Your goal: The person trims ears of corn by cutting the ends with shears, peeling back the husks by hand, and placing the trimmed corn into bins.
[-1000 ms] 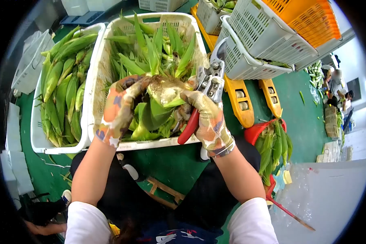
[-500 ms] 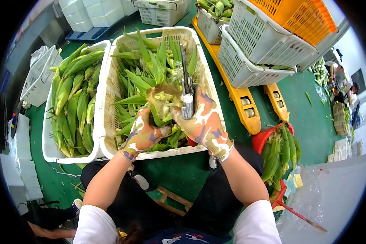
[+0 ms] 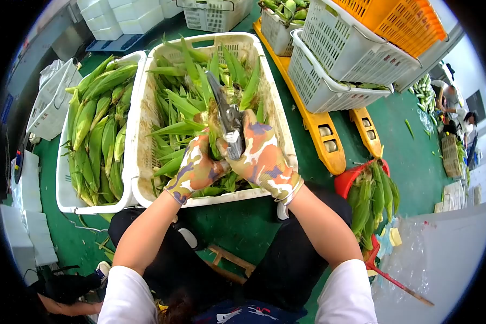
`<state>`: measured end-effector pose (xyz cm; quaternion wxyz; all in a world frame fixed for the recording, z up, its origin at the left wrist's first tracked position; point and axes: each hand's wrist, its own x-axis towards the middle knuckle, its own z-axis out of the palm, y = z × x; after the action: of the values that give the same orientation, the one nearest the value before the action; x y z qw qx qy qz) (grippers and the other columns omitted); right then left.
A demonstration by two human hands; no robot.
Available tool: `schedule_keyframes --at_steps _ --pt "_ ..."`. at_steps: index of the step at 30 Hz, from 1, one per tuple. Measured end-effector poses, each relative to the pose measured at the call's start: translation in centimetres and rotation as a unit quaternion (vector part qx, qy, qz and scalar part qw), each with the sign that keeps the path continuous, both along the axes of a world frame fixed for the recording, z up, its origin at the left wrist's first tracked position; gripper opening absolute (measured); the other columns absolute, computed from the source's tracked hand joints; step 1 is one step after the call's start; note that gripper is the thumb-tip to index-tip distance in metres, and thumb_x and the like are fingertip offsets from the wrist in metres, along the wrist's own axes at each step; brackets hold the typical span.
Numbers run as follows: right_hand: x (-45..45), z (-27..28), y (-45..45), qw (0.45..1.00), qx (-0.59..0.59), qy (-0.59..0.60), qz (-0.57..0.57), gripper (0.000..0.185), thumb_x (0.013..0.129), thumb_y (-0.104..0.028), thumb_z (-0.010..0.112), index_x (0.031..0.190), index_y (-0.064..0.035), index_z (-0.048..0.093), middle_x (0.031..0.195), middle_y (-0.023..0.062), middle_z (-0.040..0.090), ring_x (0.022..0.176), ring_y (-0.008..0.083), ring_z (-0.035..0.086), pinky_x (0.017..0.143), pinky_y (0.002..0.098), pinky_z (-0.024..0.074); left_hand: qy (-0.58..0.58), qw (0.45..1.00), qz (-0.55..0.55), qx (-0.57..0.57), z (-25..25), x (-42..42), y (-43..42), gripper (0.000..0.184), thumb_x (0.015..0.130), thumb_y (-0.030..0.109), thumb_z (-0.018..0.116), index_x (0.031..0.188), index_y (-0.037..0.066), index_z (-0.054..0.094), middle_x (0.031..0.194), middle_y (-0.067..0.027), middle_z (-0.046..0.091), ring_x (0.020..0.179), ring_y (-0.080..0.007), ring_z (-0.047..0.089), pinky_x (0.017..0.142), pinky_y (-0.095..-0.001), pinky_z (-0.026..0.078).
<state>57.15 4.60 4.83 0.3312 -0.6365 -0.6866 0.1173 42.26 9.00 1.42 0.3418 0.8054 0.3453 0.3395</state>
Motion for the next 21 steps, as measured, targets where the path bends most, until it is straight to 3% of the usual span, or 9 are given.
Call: schedule_keyframes --at_steps 2,5,11,13,15,16,19,20,21 --pt "-0.2 0.1 0.0 0.997 0.074 -0.010 0.022 0.041 0.073 -0.017 0.064 0.108 0.0016 0.052 0.094 0.0171 0.062 0.083 0.0328 0.059 0.072 0.0359 0.0473 -0.016 0.998 -0.035 -0.045 0.3 0.0 0.3 0.048 0.062 0.009 0.067 0.106 -0.001 0.050 0.092 -0.0207 0.056 0.083 -0.0363 0.054 0.073 -0.0380 0.044" --pt "0.0 -0.4 0.1 0.998 0.043 0.035 -0.013 0.042 0.073 -0.016 0.064 0.109 0.0019 0.051 0.094 0.0176 0.062 0.082 0.0314 0.060 0.072 0.0344 0.0476 -0.013 0.997 -0.028 -0.077 -1.3 0.4 1.1 0.047 0.061 0.008 0.066 0.105 -0.001 0.051 0.092 -0.0204 0.056 0.083 -0.0363 0.054 0.073 -0.0384 0.044" --pt "0.1 -1.3 0.1 0.994 0.094 0.050 -0.020 0.041 0.076 -0.015 0.064 0.110 0.0022 0.049 0.089 0.0150 0.062 0.079 0.0271 0.061 0.070 0.0333 0.0479 -0.001 1.000 -0.001 -0.020 -2.1 0.8 1.2 0.048 0.061 0.014 0.067 0.103 -0.003 0.052 0.093 -0.0212 0.058 0.086 -0.0377 0.054 0.076 -0.0401 0.044" --pt "-0.1 -1.4 0.0 0.993 0.033 0.086 -0.074 0.033 0.076 -0.014 0.063 0.103 0.0018 0.052 0.080 0.0116 0.061 0.071 0.0226 0.059 0.065 0.0313 0.0468 -0.009 0.999 -0.008 -0.036 -3.0 1.2 1.2 0.048 0.060 0.010 0.067 0.104 -0.004 0.052 0.092 -0.0206 0.058 0.085 -0.0365 0.054 0.076 -0.0385 0.044" --pt "0.5 -3.4 0.9 0.966 -0.018 0.231 -0.112 0.024 0.077 -0.013 0.062 0.095 0.0011 0.055 0.072 0.0066 0.058 0.065 0.0163 0.054 0.060 0.0286 0.0444 -0.033 0.999 -0.006 -0.028 -3.7 1.1 0.9 0.050 0.060 0.011 0.067 0.104 -0.005 0.051 0.092 -0.0203 0.059 0.085 -0.0342 0.056 0.076 -0.0373 0.044" --pt "0.6 -3.7 0.6 0.975 -0.023 0.184 -0.126 0.018 0.078 -0.012 0.059 0.091 0.0005 0.056 0.071 0.0023 0.057 0.063 0.0112 0.051 0.058 0.0267 0.0427 -0.027 0.999 -0.009 -0.026 -3.6 0.7 0.8 0.050 0.060 0.011 0.067 0.104 -0.005 0.051 0.092 -0.0203 0.059 0.085 -0.0342 0.056 0.076 -0.0373 0.044" --pt "1.0 -4.6 1.4 0.954 -0.022 0.286 -0.084 0.021 0.077 -0.018 0.061 0.088 -0.0017 0.054 0.067 0.0081 0.057 0.061 0.0201 0.055 0.056 0.0329 0.0437 -0.017 0.994 -0.033 -0.099 -2.2 0.2 1.0 0.051 0.062 0.017 0.065 0.106 -0.004 0.052 0.096 -0.0183 0.059 0.086 -0.0270 0.058 0.077 -0.0335 0.045" --pt "1.2 -3.3 1.1 0.944 -0.093 0.306 -0.075 0.020 0.082 -0.010 0.056 0.098 0.0013 0.055 0.082 0.0027 0.060 0.070 0.0115 0.054 0.063 0.0266 0.0450 0.008 0.990 -0.057 -0.128 -1.4 -0.4 1.4 0.056 0.063 0.022 0.066 0.109 -0.005 0.050 0.099 -0.0175 0.058 0.088 -0.0260 0.057 0.078 -0.0331 0.045" --pt "1.8 -5.0 1.4 0.921 -0.090 0.376 -0.049 0.024 0.081 -0.008 0.056 0.103 0.0020 0.053 0.090 0.0052 0.060 0.077 0.0126 0.055 0.070 0.0264 0.0461 0.008 0.990 -0.053 -0.127 -2.9 -0.9 1.9 0.056 0.063 0.022 0.066 0.109 -0.005 0.050 0.099 -0.0175 0.058 0.088 -0.0260 0.057 0.078 -0.0331 0.045"
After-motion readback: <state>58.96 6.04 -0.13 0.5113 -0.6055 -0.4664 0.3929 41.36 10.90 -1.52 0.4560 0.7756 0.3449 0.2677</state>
